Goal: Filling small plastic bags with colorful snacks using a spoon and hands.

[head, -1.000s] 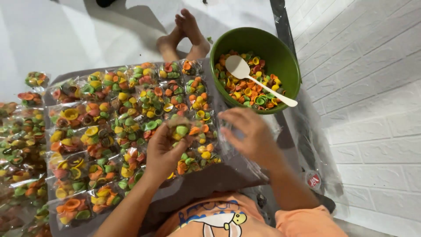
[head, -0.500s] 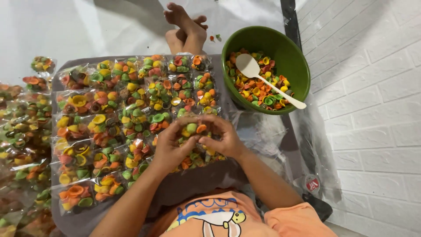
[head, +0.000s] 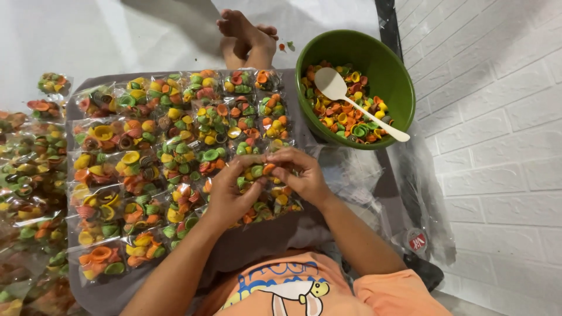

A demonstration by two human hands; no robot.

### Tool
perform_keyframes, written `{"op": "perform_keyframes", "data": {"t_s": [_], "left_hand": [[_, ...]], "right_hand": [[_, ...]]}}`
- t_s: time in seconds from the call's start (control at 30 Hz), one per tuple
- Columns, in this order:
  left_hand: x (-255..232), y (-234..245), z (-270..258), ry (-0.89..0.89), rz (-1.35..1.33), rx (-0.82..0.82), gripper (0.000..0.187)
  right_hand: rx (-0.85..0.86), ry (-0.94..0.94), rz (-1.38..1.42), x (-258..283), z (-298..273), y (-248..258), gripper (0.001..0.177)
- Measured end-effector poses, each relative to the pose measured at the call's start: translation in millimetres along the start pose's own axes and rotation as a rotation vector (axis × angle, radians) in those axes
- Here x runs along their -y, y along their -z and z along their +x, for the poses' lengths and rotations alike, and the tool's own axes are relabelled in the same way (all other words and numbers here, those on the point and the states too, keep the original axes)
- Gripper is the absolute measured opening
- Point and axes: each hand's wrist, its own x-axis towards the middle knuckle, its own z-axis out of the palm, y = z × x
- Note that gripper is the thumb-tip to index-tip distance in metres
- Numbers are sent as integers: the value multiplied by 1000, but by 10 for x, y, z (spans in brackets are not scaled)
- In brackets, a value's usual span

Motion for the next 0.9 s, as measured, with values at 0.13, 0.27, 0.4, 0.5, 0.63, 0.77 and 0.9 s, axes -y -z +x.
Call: {"op": "perform_keyframes", "data": {"t_s": [0.13,0.27,0.4,0.5,0.63,0.77,0.9], "left_hand": [[-39,19,26,-37,19,23,34],[-27,38,40,-83,2,-8,23],[25,20,16,-111,-34,-37,11],[-49,16,43,-113,-30,-32,6],[-31,23,52,-151,6,-8,6],[-34,28,40,-128,-4,21,25],[-5,-2,44,-169,-15,7,9]], "right_hand": [[-16,19,12,-57,-29,34,18],[-9,27,-1,-93,-51,88,14],[34,47,-2,-65,-46,76,22],[66,66,20,-9,-36,54,25],[84,98,-6,-5,-18,39,15],[51,98,-19,25,1,39,9],[51,109,-14,11,-11,44,9]]}}
